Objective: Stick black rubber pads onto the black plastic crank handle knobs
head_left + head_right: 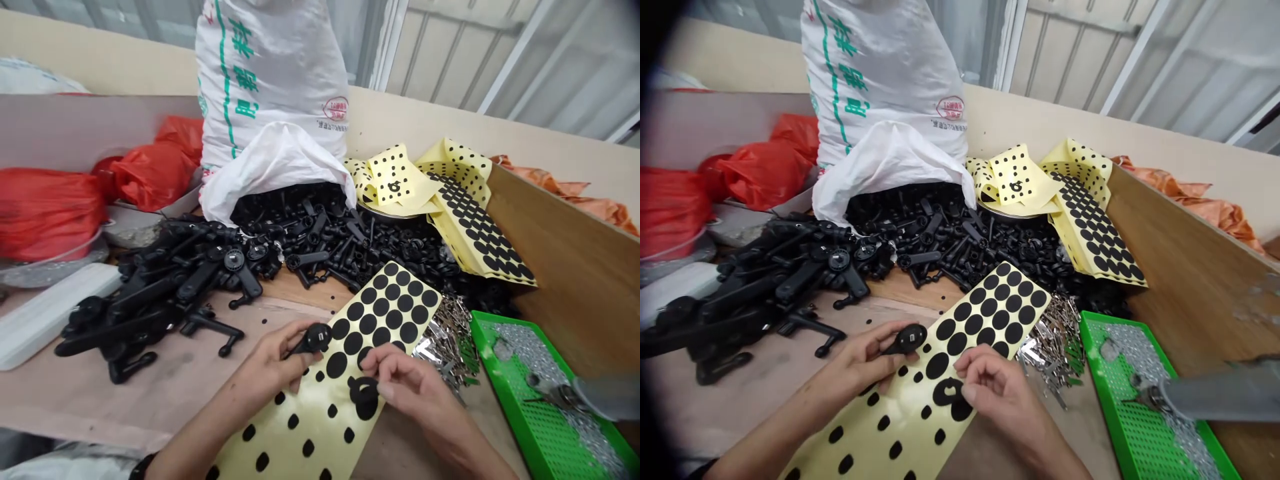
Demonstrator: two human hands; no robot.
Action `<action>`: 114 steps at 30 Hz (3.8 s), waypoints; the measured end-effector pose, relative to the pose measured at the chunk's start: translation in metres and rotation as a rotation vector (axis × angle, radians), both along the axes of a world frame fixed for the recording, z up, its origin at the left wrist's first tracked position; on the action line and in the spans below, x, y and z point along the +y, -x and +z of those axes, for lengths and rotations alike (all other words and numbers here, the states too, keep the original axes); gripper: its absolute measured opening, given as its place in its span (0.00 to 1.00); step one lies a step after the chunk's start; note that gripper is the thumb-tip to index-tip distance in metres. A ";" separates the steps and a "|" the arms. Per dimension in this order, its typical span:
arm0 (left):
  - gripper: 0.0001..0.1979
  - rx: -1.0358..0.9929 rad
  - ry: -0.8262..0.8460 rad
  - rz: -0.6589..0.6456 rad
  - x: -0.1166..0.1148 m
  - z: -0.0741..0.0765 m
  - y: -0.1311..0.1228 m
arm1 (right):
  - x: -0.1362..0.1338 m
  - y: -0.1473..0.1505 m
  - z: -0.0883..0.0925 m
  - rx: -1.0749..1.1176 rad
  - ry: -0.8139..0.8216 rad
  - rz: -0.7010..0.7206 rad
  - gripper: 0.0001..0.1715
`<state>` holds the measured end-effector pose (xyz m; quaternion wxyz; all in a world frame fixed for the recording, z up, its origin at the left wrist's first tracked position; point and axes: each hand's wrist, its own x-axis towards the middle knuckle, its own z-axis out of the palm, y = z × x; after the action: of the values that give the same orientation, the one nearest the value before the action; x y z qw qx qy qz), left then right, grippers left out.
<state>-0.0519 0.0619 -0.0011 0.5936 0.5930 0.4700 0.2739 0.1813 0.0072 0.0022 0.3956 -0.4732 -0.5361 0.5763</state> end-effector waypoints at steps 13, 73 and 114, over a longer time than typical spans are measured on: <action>0.28 -0.285 0.375 -0.041 -0.027 -0.001 -0.020 | 0.011 0.022 0.006 0.031 0.092 -0.023 0.11; 0.21 -0.189 0.266 -0.156 -0.033 -0.007 -0.014 | 0.016 0.028 -0.001 -0.028 0.152 0.044 0.10; 0.12 0.053 -0.132 0.058 -0.081 0.004 -0.008 | -0.018 0.053 -0.017 -0.334 -0.080 0.106 0.14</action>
<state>-0.0435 -0.0195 0.0033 0.5326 0.6239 0.4835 0.3055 0.1279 -0.0107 -0.0148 0.2887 -0.5174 -0.6411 0.4878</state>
